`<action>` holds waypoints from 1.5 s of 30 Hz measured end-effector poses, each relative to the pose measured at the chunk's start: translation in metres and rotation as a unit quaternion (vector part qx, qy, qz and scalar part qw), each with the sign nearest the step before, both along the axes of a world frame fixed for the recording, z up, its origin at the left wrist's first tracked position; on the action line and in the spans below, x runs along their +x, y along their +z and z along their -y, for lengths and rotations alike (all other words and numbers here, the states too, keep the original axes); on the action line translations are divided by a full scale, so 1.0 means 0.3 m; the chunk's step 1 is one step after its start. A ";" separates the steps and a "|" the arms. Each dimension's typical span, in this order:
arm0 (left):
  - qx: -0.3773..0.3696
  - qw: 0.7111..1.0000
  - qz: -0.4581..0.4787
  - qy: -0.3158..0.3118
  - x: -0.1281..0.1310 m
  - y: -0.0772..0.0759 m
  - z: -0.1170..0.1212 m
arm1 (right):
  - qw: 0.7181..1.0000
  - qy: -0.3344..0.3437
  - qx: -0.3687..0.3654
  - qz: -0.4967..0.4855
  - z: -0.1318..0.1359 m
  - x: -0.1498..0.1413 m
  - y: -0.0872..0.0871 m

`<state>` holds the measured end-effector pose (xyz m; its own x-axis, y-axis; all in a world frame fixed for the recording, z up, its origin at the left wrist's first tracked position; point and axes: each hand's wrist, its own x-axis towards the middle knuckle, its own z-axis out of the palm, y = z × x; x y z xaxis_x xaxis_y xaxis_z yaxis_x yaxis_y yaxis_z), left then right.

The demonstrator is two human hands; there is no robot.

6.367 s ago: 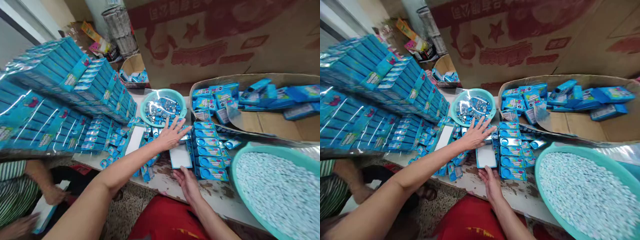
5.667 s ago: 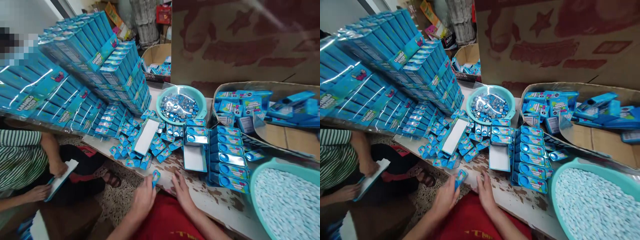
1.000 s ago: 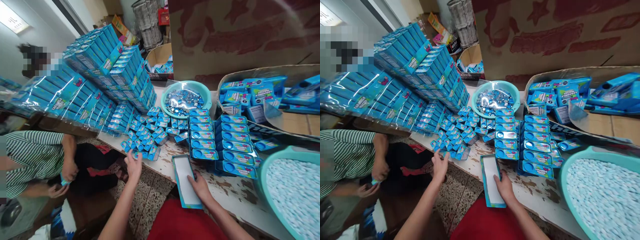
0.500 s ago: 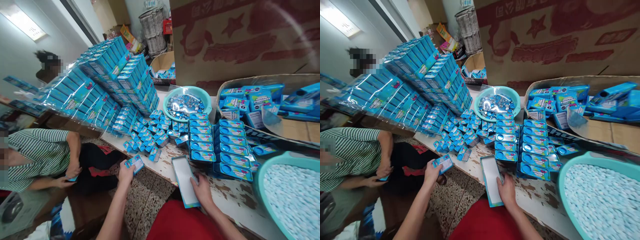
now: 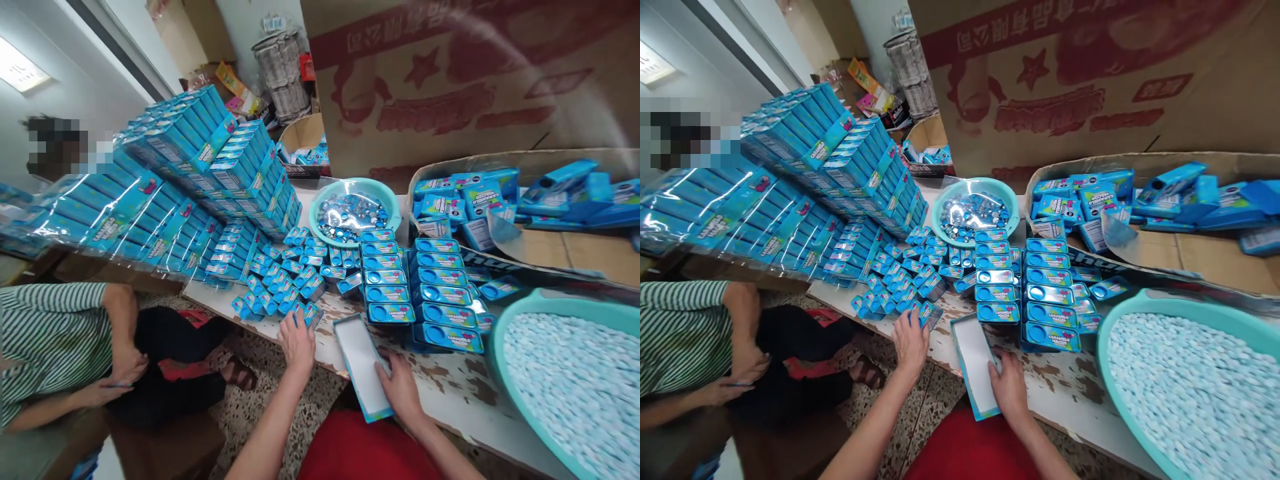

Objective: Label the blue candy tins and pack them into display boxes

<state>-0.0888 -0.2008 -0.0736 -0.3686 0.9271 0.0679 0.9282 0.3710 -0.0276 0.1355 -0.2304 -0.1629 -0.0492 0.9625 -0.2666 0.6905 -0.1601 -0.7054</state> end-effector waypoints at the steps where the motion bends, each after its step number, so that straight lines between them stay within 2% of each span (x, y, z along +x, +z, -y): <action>1: -0.005 1.000 0.002 -0.016 -0.005 -0.001 0.000 | 1.000 -0.006 0.000 0.002 0.005 0.001 0.001; 5: -0.007 0.998 0.008 -0.061 -0.052 0.013 -0.025 | 1.000 -0.005 -0.012 -0.009 0.011 0.004 0.009; 7: -0.010 0.998 0.002 -0.054 -0.078 0.010 -0.054 | 1.000 0.000 -0.018 -0.011 0.006 0.006 0.015; 11: -0.061 0.997 0.015 -0.037 -0.092 -0.021 -0.089 | 1.000 0.001 -0.016 0.004 -0.007 0.004 0.028; 17: -0.059 0.996 0.015 -0.058 -0.061 -0.033 -0.040 | 0.999 0.019 -0.031 -0.003 0.011 0.021 0.050; 22: -0.045 0.997 0.014 -0.059 -0.069 -0.038 -0.037 | 1.000 0.021 -0.015 0.000 0.059 0.061 0.054; 29: -0.045 0.991 -0.001 -0.129 -0.040 -0.044 0.035 | 1.000 0.022 -0.006 0.008 0.061 0.064 0.043; 31: -0.051 0.991 -0.001 -0.124 -0.040 -0.030 0.029 | 0.999 0.029 -0.014 0.003 0.059 0.068 0.040; 34: -0.074 0.990 0.005 -0.117 -0.054 -0.002 -0.020 | 0.999 0.041 -0.021 -0.001 0.071 0.078 0.044; 38: -0.109 0.988 0.002 -0.112 -0.064 0.032 -0.076 | 0.995 0.073 -0.021 0.061 0.093 0.078 0.065; 41: -0.117 0.986 0.002 -0.118 -0.051 0.079 -0.055 | 0.984 0.127 -0.054 0.114 0.087 0.058 0.084; 45: -0.030 0.994 0.057 -0.090 -0.013 0.191 0.014 | 0.976 0.159 -0.064 0.133 0.046 0.021 0.103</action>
<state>-0.0928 -0.2049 -0.0164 -0.1979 0.9800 -0.0222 0.9779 0.1989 0.0641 0.1419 -0.2443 -0.1321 -0.2525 0.8683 -0.4271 0.8754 0.0169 -0.4832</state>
